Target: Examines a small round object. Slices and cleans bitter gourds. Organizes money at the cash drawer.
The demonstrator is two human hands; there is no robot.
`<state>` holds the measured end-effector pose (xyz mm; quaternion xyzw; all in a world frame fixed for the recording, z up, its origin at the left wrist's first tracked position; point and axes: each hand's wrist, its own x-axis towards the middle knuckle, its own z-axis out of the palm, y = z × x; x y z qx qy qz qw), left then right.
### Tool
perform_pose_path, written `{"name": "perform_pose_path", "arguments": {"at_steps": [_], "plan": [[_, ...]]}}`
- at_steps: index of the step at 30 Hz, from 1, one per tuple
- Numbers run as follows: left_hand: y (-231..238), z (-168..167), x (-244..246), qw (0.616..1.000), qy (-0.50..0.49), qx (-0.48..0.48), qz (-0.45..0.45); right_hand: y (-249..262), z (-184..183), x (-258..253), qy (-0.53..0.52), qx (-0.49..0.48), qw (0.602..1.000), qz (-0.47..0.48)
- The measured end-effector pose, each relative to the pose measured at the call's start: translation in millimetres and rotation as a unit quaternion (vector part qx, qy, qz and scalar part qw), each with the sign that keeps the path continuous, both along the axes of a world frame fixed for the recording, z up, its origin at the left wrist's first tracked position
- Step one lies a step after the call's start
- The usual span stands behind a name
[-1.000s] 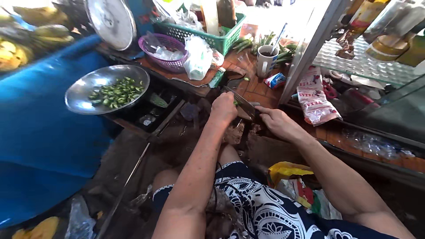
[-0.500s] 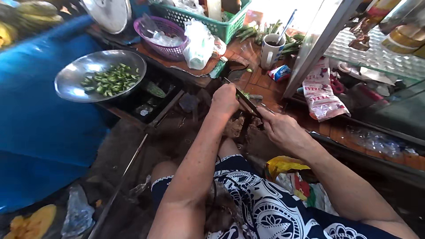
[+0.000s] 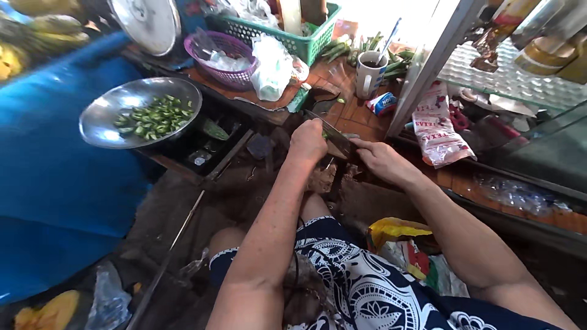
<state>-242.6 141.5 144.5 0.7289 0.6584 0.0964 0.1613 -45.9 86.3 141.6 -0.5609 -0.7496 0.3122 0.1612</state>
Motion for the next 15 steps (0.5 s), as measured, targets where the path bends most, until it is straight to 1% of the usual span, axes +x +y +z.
{"name": "perform_pose_path", "arguments": {"at_steps": [2, 6, 9, 15], "plan": [[1.1, 1.0, -0.5, 1.0, 0.004, -0.001, 0.001, -4.8, 4.2, -3.0, -0.023, 0.01, 1.0, -0.011], [0.6, 3.3, -0.5, 1.0, 0.004, -0.014, 0.003, -27.8, 10.9, -10.2, -0.122, 0.073, 0.99, 0.006], [-0.1, 4.6, -0.1, 1.0, 0.0, -0.017, 0.005, -42.9, 15.5, -10.0, -0.145, 0.1, 0.984, 0.012], [0.7, 0.2, -0.6, 1.0, -0.001, -0.005, 0.001, -49.4, 12.3, -10.4, -0.171, 0.092, 0.981, 0.016]]}}
